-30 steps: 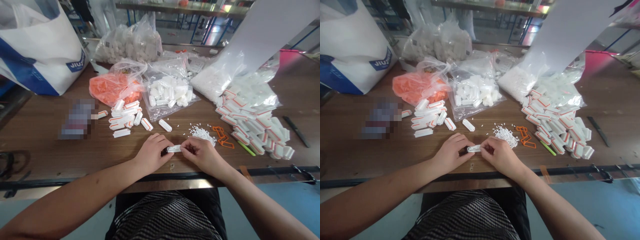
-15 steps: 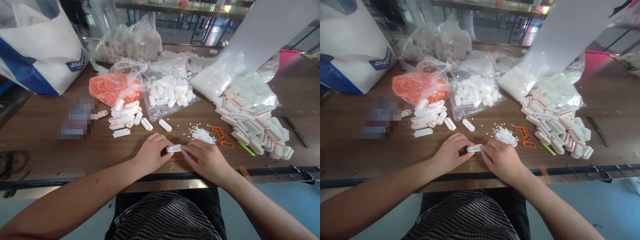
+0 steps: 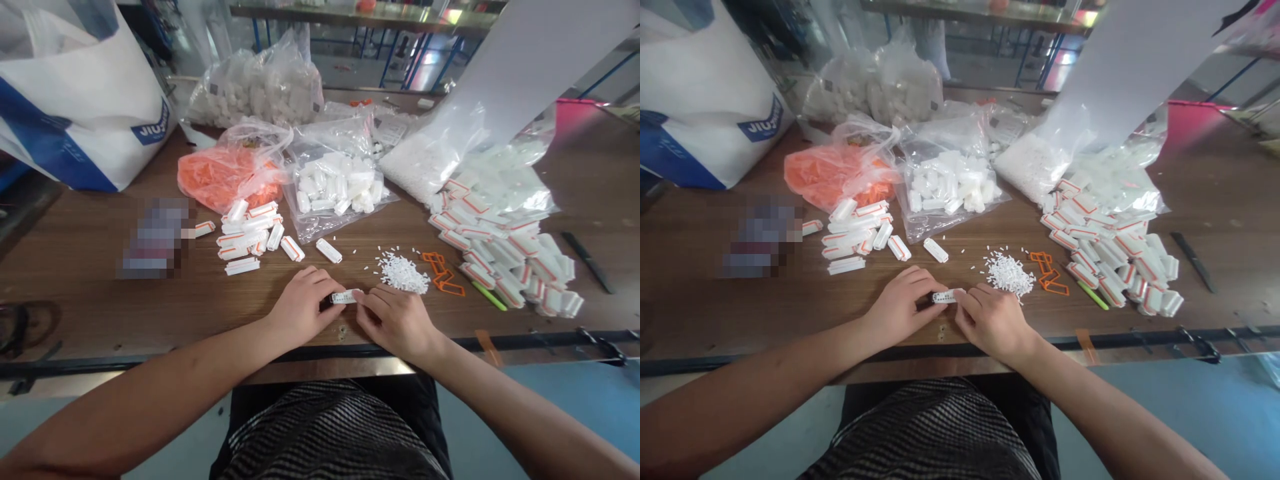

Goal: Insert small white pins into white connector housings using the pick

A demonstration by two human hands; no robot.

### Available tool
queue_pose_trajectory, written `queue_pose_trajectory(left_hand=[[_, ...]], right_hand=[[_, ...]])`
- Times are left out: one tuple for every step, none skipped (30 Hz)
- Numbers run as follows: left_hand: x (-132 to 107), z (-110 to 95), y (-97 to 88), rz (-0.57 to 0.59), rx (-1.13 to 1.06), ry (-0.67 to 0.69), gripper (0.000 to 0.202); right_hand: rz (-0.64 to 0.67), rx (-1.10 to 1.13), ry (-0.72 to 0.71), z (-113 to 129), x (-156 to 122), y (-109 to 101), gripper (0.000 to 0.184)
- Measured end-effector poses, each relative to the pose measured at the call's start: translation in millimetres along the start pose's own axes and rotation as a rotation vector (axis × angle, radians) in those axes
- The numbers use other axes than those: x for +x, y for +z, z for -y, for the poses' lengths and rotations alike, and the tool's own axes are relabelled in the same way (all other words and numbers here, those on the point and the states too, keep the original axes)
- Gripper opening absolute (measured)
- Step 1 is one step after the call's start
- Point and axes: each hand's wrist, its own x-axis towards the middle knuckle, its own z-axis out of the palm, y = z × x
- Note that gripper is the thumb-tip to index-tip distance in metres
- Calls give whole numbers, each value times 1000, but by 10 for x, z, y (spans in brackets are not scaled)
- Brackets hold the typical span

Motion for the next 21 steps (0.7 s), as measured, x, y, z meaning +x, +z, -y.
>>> queue_pose_trajectory(left_hand=[[-2, -2, 0, -2, -1, 1, 11], [-4, -3, -1, -7, -2, 3, 11], [-7, -4, 0, -12, -2, 5, 10], [-10, -5, 1, -14, 2, 5, 10], [-12, -5, 3, -12, 11, 0, 11], [-14, -5, 5, -8, 22, -6, 11], [-15, -5, 9, -3, 30, -11, 11], [-15, -4, 12, -1, 34, -12, 11], [-15, -4, 16, -3, 34, -8, 11], [-14, -3, 19, -6, 32, -1, 10], [-14, -2, 20, -10, 27, 6, 10], [-13, -3, 20, -11, 24, 11, 10], [-12, -4, 18, -9, 22, 11, 9], [-11, -6, 13, -4, 22, 7, 9], [-10, -10, 8, 5, 26, 2, 9], [-11, -14, 3, 15, 34, -5, 10], [-12, -19, -2, 21, 48, -11, 12], [-16, -24, -5, 25, 63, -13, 14], [-22, -29, -5, 27, 79, -9, 16], [-31, -33, -2, 26, 92, -2, 18], [-41, -36, 4, 22, 106, 8, 19]], right_hand=[[-9, 2, 17, 7, 1, 3, 19], [-7, 15, 38, 11, -1, -4, 19], [7, 37, 57, 10, -6, -18, 19], [21, 65, 75, 7, -14, -36, 21], [24, 96, 86, 4, -24, -55, 23], [24, 122, 91, 0, -36, -71, 25], [23, 138, 87, -1, -48, -81, 26], [21, 136, 78, 0, -59, -85, 27], [18, 118, 66, 5, -68, -82, 28], [22, 96, 52, 13, -73, -73, 28], [27, 74, 38, 24, -73, -59, 27], [30, 57, 28, 38, -68, -43, 26], [28, 49, 22, 53, -58, -26, 25], [24, 51, 23, 68, -44, -9, 24], [17, 64, 28, 81, -26, 8, 22], [4, 83, 41, 90, -8, 22, 20], [-10, 106, 61, 94, 10, 34, 19], [-19, 134, 86, 91, 26, 41, 18], [-22, 168, 114, 80, 38, 44, 18], [-15, 211, 148, 62, 46, 40, 18], [5, 269, 184, 38, 50, 30, 18]])
